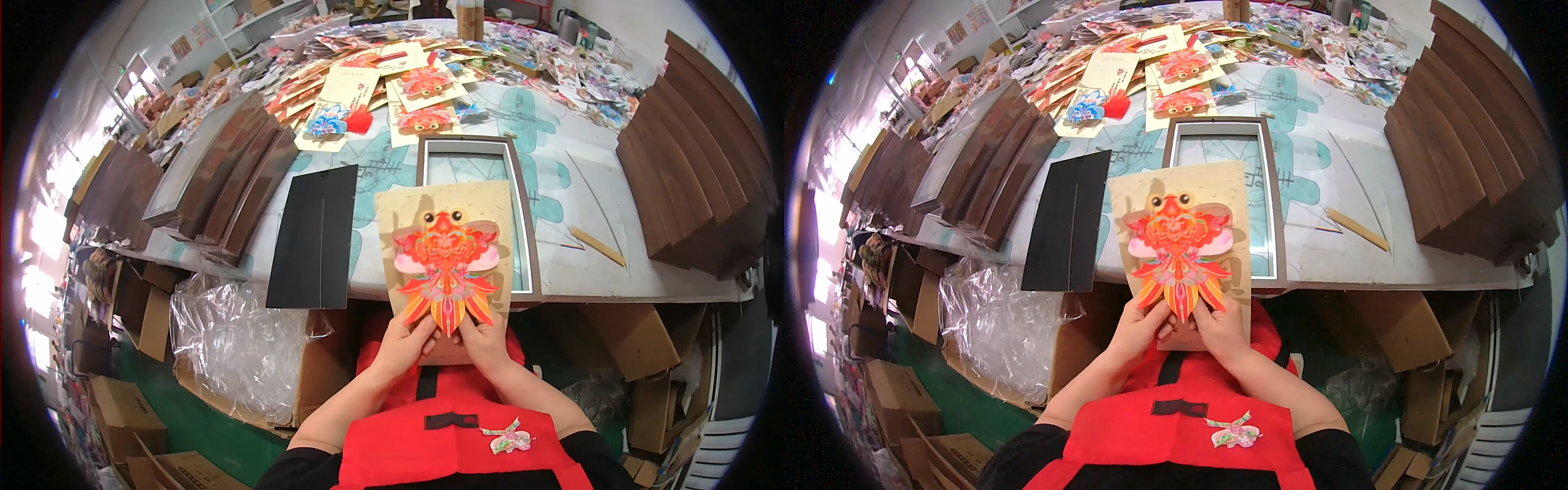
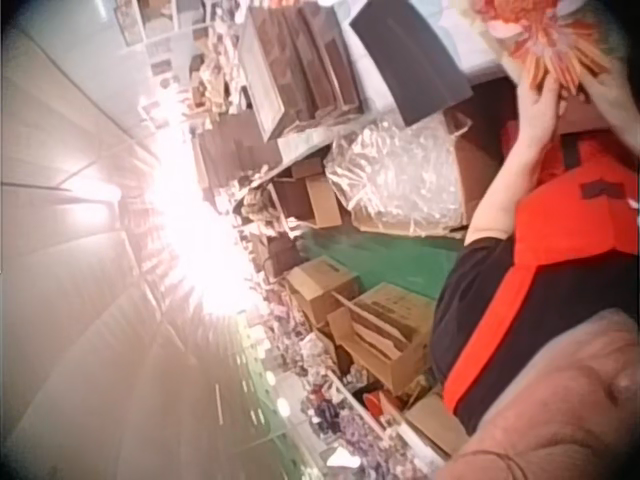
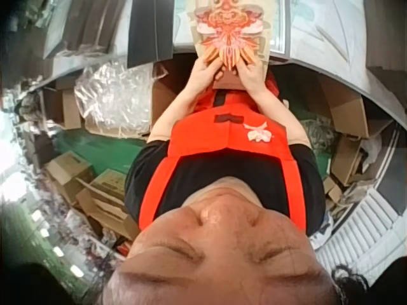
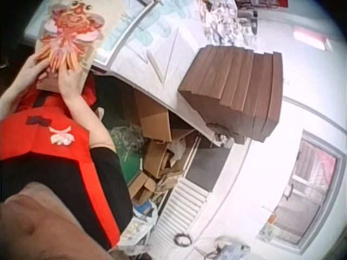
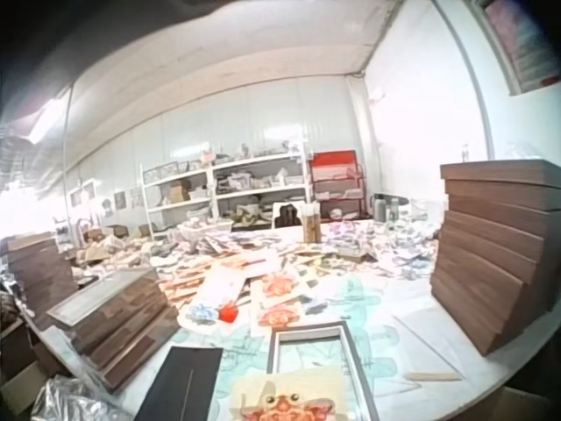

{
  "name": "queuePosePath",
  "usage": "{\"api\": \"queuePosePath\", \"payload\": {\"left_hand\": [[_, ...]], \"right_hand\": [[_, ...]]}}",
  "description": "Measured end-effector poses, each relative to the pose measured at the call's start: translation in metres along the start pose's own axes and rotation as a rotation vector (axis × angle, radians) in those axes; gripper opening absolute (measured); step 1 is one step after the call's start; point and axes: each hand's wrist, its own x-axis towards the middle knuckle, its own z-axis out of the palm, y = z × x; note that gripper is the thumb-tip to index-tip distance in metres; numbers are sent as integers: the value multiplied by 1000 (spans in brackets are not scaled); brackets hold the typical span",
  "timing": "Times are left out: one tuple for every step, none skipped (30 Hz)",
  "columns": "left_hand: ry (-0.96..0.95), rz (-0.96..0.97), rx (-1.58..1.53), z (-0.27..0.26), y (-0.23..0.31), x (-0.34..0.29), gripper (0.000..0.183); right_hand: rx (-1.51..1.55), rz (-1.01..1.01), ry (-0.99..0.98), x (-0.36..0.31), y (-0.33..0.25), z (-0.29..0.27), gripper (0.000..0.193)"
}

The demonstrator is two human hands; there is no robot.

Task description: The person assembles picture frames by inserting a decorative paper cutout and a backing board into a wooden frame. They use a small wooden stick to press the backing board into place and secure the frame. The process is repeated for multiple frames.

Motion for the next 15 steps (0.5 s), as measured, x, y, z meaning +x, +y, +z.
{"api": "queuePosePath", "payload": {"left_hand": [[5, 15, 14, 0, -2, -1, 14], [9, 29, 28, 0, -4, -1, 12], [10, 42, 41, 0, -6, -1, 11], [12, 54, 54, 0, -7, 0, 10], [5, 46, 72, 0, -8, 1, 10], [0, 40, 91, -1, -8, 2, 10], [-5, 34, 109, -2, -8, 3, 10], [-5, 19, 117, -2, -7, 3, 9], [-3, 4, 124, -2, -6, 3, 8], [-2, -11, 132, -2, -6, 3, 8], [7, -18, 133, -1, -5, 3, 8], [15, -25, 135, 0, -4, 4, 8], [22, -32, 137, 0, -3, 4, 8], [32, -40, 142, 2, -2, 3, 9], [43, -48, 147, 3, 0, 3, 10]], "right_hand": [[-28, -23, 20, 0, -7, 3, 15], [-11, -38, 28, 1, -6, 4, 15], [4, -53, 39, 1, -4, 4, 14], [19, -67, 50, 1, -3, 3, 14], [26, -83, 58, 1, -1, 3, 14], [34, -99, 64, 1, 1, 2, 15], [42, -116, 70, 2, 2, 1, 16], [60, -92, 79, 3, 1, 2, 16], [78, -67, 88, 3, 0, 3, 16], [97, -42, 97, 4, -1, 4, 15], [87, -39, 98, 5, 0, 3, 15], [78, -36, 101, 5, 2, 3, 15], [68, -32, 103, 5, 4, 2, 15], [-4, -76, 100, 6, 3, 1, 14], [-77, -119, 95, 6, 2, -1, 13]]}}
